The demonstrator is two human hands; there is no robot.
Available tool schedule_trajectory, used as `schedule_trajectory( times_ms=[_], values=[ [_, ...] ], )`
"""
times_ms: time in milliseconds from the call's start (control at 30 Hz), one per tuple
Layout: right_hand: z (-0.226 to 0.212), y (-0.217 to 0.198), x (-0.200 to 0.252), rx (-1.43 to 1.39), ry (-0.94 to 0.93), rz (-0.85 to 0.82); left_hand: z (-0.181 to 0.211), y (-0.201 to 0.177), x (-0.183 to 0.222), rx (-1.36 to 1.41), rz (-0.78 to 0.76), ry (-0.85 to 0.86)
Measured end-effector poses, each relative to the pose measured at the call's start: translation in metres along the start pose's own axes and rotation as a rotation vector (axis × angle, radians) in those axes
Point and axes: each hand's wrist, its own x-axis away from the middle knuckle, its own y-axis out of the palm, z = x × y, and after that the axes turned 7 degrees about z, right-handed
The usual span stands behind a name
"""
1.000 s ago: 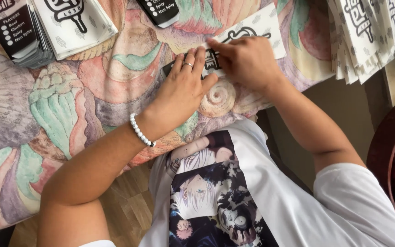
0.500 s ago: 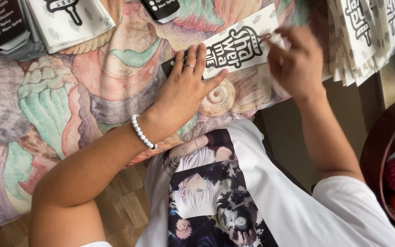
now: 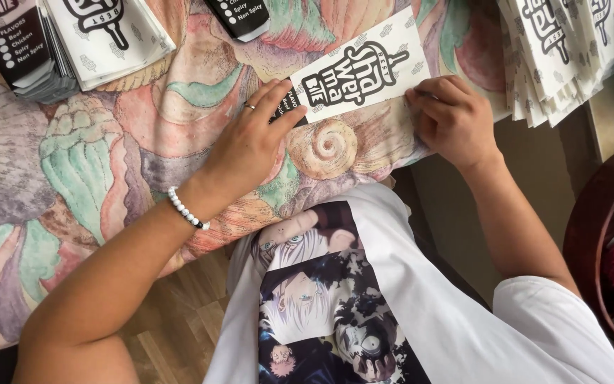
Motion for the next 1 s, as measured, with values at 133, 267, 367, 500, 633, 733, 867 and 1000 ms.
schedule_trajectory(
  times_ms=[133, 267, 367, 500, 633, 733, 867, 1000],
  values=[
    [0.000, 0.003, -0.001, 0.003, 0.001, 0.057, 0.000, -0.005, -0.002, 0.033, 0.041, 0.017],
    [-0.003, 0.009, 0.003, 0.032, 0.053, 0.087, -0.003, -0.004, -0.013, 0.000, 0.029, 0.002],
    [-0.011, 0.008, 0.002, 0.045, 0.063, 0.113, 0.001, 0.000, -0.026, -0.102, 0.025, -0.092],
    [-0.015, -0.001, -0.004, -0.001, 0.105, 0.050, 0.005, 0.007, -0.063, -0.368, 0.002, -0.217],
    [-0.018, 0.002, -0.004, -0.014, 0.127, 0.071, -0.006, 0.013, -0.081, -0.325, -0.130, -0.366],
    [-0.017, -0.002, -0.005, -0.065, 0.169, 0.028, -0.013, 0.010, -0.081, -0.104, -0.045, -0.365],
    [-0.031, -0.020, -0.040, -0.009, 0.131, 0.001, 0.009, -0.007, -0.093, -0.019, 0.050, -0.232],
    [-0.045, -0.023, -0.082, 0.311, -0.030, -0.033, 0.041, -0.026, -0.098, -0.037, 0.022, 0.102]
  ],
)
